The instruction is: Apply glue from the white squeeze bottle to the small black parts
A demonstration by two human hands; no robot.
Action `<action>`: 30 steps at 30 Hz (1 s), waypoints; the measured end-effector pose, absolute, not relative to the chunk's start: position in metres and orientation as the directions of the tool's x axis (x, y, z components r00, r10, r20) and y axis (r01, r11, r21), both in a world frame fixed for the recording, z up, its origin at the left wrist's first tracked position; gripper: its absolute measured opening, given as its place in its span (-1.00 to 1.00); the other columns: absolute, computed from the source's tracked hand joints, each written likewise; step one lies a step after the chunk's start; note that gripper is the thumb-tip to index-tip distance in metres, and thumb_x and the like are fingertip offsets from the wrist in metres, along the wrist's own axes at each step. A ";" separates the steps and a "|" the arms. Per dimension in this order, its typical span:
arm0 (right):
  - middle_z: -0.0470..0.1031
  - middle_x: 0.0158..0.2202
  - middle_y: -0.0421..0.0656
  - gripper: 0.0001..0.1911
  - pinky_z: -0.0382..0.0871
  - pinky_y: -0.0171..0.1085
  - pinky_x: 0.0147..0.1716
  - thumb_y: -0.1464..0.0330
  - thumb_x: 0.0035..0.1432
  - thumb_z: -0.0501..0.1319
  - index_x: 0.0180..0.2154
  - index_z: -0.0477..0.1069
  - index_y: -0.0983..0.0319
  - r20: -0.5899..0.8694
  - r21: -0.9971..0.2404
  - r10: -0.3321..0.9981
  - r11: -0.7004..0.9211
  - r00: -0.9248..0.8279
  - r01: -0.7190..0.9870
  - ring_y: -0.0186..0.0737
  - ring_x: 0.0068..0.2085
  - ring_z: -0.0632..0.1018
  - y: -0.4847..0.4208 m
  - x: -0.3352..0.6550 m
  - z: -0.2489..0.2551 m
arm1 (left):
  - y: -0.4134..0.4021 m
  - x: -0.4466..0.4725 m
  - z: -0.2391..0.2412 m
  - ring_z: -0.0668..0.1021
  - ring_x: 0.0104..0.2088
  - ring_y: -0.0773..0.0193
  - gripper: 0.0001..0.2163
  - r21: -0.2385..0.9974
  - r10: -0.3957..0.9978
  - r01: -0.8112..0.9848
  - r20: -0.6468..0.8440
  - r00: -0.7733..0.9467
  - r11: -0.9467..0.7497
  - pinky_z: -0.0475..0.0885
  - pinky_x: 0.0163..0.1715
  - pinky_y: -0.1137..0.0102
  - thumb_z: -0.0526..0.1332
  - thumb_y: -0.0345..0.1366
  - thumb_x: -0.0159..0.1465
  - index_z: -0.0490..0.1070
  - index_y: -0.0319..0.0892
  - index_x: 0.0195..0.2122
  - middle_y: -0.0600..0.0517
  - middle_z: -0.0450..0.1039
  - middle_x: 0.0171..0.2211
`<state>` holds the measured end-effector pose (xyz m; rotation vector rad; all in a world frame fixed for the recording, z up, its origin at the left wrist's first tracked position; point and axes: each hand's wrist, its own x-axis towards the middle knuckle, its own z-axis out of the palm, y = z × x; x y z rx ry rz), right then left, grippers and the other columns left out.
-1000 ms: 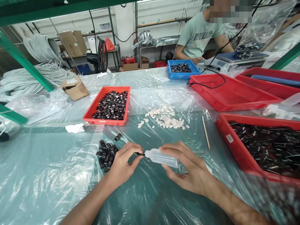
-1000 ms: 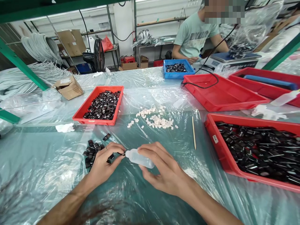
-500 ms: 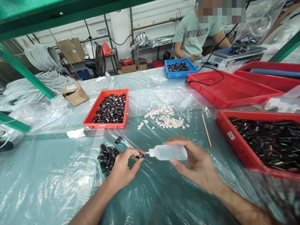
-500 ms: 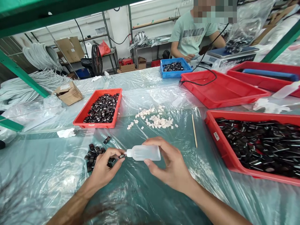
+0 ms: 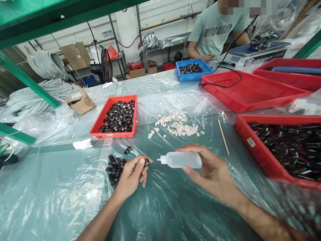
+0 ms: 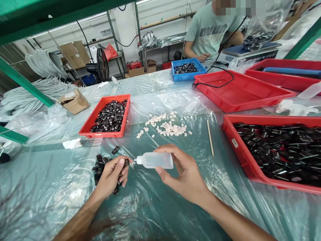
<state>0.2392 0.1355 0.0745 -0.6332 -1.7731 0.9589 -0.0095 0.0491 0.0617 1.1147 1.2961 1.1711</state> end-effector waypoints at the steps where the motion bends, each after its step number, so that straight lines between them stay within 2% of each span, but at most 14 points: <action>1: 0.66 -0.08 -0.10 -0.76 0.65 -0.26 -0.22 0.32 0.29 0.38 0.00 0.55 0.07 0.517 -0.830 0.768 0.557 -0.378 -0.004 -0.12 -0.12 0.70 0.136 0.239 0.074 | 0.050 -0.009 0.061 0.26 -0.66 0.45 -0.50 0.993 0.993 -0.045 -0.114 -0.040 0.112 0.42 -0.65 0.45 0.24 0.23 0.42 0.49 -0.19 -0.10 0.25 0.19 -0.54; 6: 0.65 -0.08 -0.14 -0.73 0.63 -0.32 -0.19 0.37 0.29 0.36 0.02 0.52 0.04 0.539 -0.809 0.747 0.588 -0.390 0.010 -0.18 -0.11 0.69 0.138 0.238 0.071 | 0.054 -0.011 0.058 0.30 -0.59 0.45 -0.53 0.976 0.990 -0.187 -0.129 -0.058 0.116 0.45 -0.60 0.46 0.29 0.17 0.41 0.58 -0.22 -0.09 0.19 0.22 -0.49; 11: 0.63 -0.05 -0.16 -0.71 0.61 -0.28 -0.18 0.35 0.32 0.35 0.05 0.49 0.00 0.553 -0.777 0.726 0.626 -0.408 0.061 -0.16 -0.08 0.68 0.138 0.239 0.068 | 0.052 -0.013 0.057 0.60 -0.28 0.26 -0.57 0.991 0.995 -0.109 -0.082 -0.061 0.075 0.65 -0.21 0.32 0.33 0.11 0.42 0.66 -0.19 -0.02 -0.02 0.53 -0.27; 14: 0.63 -0.04 -0.15 -0.71 0.59 -0.24 -0.16 0.35 0.32 0.34 0.06 0.47 0.01 0.571 -0.748 0.706 0.658 -0.419 0.090 -0.13 -0.07 0.68 0.137 0.239 0.067 | 0.052 -0.013 0.057 0.66 -0.15 0.17 -0.56 0.996 0.995 -0.038 -0.084 -0.055 0.082 0.66 -0.06 0.23 0.42 0.08 0.35 0.65 -0.14 0.07 -0.07 0.62 -0.13; 17: 0.64 -0.05 -0.15 -0.70 0.59 -0.22 -0.16 0.37 0.31 0.33 0.06 0.46 0.01 0.585 -0.725 0.689 0.681 -0.427 0.106 -0.13 -0.07 0.68 0.137 0.238 0.067 | 0.052 -0.012 0.057 0.67 -0.16 0.17 -0.56 0.998 0.995 0.034 -0.050 -0.085 0.054 0.64 -0.05 0.25 0.48 0.09 0.29 0.68 -0.12 0.02 -0.07 0.66 -0.11; 22: 0.63 -0.04 -0.12 -0.65 0.62 -0.21 -0.18 0.42 0.30 0.31 0.09 0.44 0.03 0.625 -0.670 0.635 0.735 -0.454 0.107 -0.11 -0.06 0.70 0.137 0.238 0.067 | 0.051 -0.010 0.059 0.68 -0.08 0.10 -0.69 0.990 0.984 0.141 0.050 -0.168 -0.026 0.59 0.01 0.26 0.47 0.03 0.31 0.68 -0.11 -0.16 -0.07 0.71 -0.14; 26: 0.63 -0.03 -0.08 -0.61 0.65 -0.20 -0.16 0.45 0.29 0.29 0.12 0.42 0.05 0.663 -0.601 0.559 0.794 -0.498 0.090 -0.10 -0.05 0.71 0.135 0.236 0.070 | 0.047 -0.007 0.058 0.68 -0.10 0.16 -0.91 0.945 0.969 0.296 0.194 -0.151 -0.142 0.58 -0.06 0.31 0.36 -0.22 0.42 0.64 -0.04 -0.11 -0.02 0.70 -0.10; 30: 0.63 -0.04 -0.03 -0.57 0.66 -0.15 -0.16 0.50 0.29 0.29 0.15 0.42 0.09 0.718 -0.491 0.475 0.864 -0.509 0.112 -0.07 -0.09 0.69 0.132 0.234 0.072 | 0.044 -0.004 0.056 0.68 -0.11 0.21 -0.85 0.812 0.916 0.487 0.397 -0.059 -0.321 0.58 -0.11 0.35 0.29 -0.42 0.45 0.59 -0.02 -0.07 0.00 0.69 -0.10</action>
